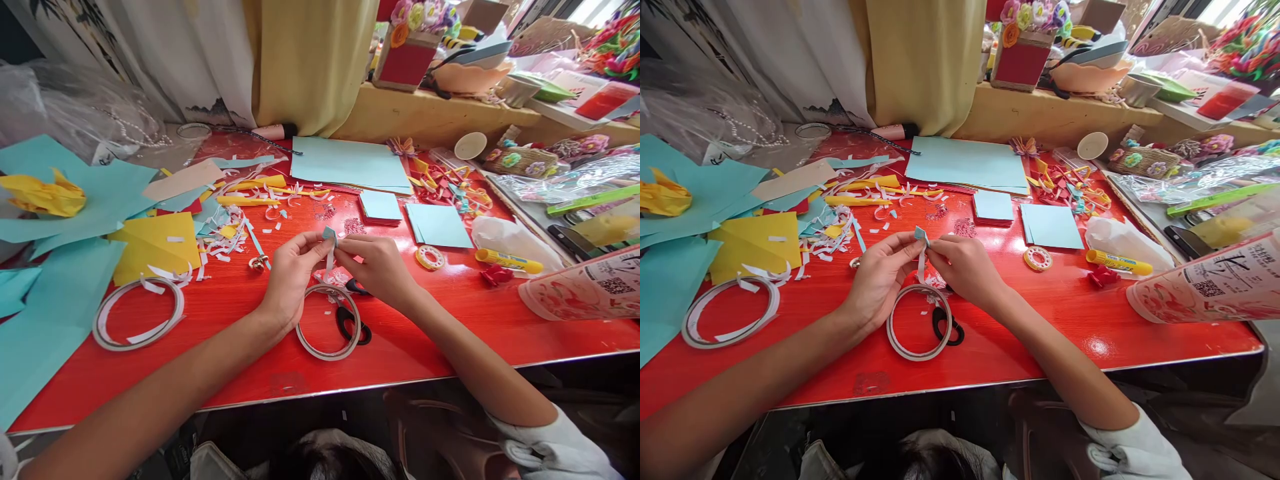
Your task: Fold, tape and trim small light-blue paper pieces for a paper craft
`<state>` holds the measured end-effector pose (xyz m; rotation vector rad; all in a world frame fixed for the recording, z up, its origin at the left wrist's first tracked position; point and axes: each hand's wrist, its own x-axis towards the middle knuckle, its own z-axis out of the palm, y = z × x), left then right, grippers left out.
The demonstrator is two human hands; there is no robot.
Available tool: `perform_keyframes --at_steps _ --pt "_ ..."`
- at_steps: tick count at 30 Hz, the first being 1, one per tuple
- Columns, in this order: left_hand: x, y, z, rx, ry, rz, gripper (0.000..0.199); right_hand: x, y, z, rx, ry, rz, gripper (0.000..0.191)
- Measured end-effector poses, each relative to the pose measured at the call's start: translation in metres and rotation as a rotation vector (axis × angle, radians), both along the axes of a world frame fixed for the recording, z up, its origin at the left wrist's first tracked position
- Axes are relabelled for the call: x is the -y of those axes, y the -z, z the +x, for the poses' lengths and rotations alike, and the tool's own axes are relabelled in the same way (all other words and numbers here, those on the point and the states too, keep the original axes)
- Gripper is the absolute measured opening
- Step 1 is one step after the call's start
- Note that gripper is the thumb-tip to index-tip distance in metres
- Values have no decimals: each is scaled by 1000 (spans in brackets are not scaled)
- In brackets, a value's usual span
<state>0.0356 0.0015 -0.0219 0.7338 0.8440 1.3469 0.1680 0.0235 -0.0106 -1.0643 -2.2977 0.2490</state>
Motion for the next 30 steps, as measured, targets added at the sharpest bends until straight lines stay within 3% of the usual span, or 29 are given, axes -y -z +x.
perform_keyframes --at_steps 18,30 --pt "0 2 -1 -20 17 3 17 0 0 1 -20 -5 -31 27" --pt "2 0 0 -18 45 -5 16 0 -4 0 -137 34 -232 26"
